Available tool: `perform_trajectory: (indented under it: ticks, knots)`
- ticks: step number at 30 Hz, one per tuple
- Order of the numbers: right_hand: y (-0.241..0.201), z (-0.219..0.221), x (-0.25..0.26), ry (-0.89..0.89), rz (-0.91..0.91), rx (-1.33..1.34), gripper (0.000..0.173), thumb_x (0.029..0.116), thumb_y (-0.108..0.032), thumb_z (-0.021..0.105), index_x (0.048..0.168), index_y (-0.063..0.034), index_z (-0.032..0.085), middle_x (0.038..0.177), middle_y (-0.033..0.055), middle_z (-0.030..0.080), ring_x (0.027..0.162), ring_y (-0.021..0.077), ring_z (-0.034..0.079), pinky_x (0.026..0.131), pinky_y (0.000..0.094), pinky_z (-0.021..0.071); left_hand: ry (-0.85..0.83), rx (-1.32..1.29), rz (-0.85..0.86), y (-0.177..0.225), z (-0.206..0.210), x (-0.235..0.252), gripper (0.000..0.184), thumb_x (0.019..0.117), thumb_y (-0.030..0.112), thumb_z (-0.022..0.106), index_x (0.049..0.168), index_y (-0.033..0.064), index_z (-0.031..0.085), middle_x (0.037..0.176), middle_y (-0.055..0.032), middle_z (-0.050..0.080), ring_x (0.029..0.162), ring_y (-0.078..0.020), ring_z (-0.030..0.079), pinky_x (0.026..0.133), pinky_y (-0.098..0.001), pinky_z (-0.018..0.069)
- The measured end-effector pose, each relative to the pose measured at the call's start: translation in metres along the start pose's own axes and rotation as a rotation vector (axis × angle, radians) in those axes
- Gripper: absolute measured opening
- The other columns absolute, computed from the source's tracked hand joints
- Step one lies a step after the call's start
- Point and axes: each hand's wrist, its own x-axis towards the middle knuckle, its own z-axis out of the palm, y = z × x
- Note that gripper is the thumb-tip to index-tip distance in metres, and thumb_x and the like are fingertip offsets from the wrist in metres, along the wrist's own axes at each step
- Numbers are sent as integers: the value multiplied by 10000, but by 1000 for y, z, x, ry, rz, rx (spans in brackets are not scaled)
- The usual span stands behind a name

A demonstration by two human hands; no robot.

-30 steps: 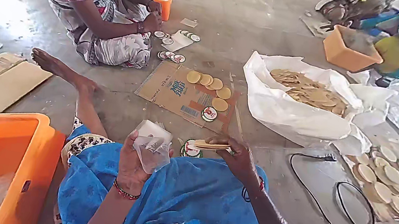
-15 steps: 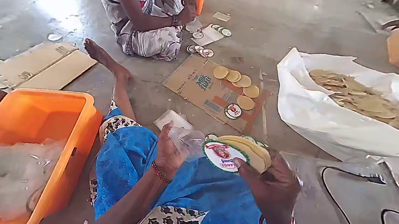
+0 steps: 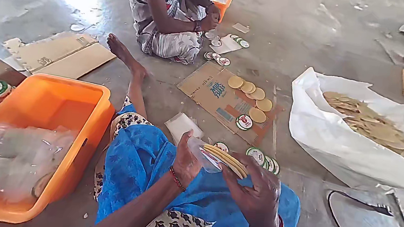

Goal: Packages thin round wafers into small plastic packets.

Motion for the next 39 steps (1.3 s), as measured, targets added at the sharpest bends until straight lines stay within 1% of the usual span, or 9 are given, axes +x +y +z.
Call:
perform_trajectory:
  ticks: [2,8,11,14,19,28,34,37,39]
  knots:
    - [0,-1,0,-15,6,-28,190,926,-139,701,1064,-12,731,946,71,764,913,9,701,814,123,540,4,6,-15,1,-2,0,428,1074,449,324,1226,87,492,1014,-142,638,897,-276,667,731,-453,583]
    - [4,5,-3,-48,10,-79,204,935,-159,693,1085,-33,751,953,80,771,885,68,719,792,177,561,8,49,-71,-1,5,-5,443,1078,484,302,1157,90,487,886,-155,654,719,-297,682,547,-424,568]
    - [1,6,-2,-99,23,-118,260,950,-211,689,1140,-44,751,1012,89,771,926,124,727,827,228,572,-50,-1,-102,-3,6,-8,424,1072,467,290,1098,101,502,854,-125,664,733,-253,689,585,-389,576]
    - [-2,5,-3,-178,46,-95,414,948,-316,704,1242,-24,709,1178,109,744,1096,152,703,954,262,557,-167,-103,-95,-7,2,-7,456,1068,463,276,1024,102,551,867,-90,666,814,-209,691,713,-392,593]
    - [-2,3,-5,-191,45,-25,525,951,-450,694,1250,-19,692,1259,135,709,1199,170,658,984,275,544,-222,-136,-44,-3,3,-17,535,1080,500,219,980,114,576,804,-71,683,743,-176,707,656,-351,606]
    - [1,-3,-22,-255,90,-61,416,986,-390,650,1225,-56,714,1222,96,722,1094,143,674,935,258,542,-314,-191,-81,-1,-15,-22,437,1044,405,359,968,92,655,850,-111,714,780,-196,732,677,-351,619]
    - [4,-8,-57,-439,124,-69,348,970,-299,647,1229,-77,715,1270,92,700,1237,209,628,1034,325,515,-315,-186,-265,-23,-52,-39,408,1042,379,371,970,80,639,834,-95,699,774,-183,721,689,-333,617]
    - [2,-4,-78,-501,138,-83,326,937,-228,651,1222,-86,716,1291,117,687,1201,254,647,981,357,546,-262,-192,-426,-31,-69,-51,422,1022,425,399,941,92,645,835,-106,704,788,-203,726,700,-364,617]
    - [-1,1,-89,-504,152,-76,317,898,-175,668,1193,-64,709,1285,170,673,1138,298,668,901,375,575,-213,-128,-465,-31,-76,-57,457,1038,438,349,916,107,639,826,-97,703,784,-196,724,704,-362,616]
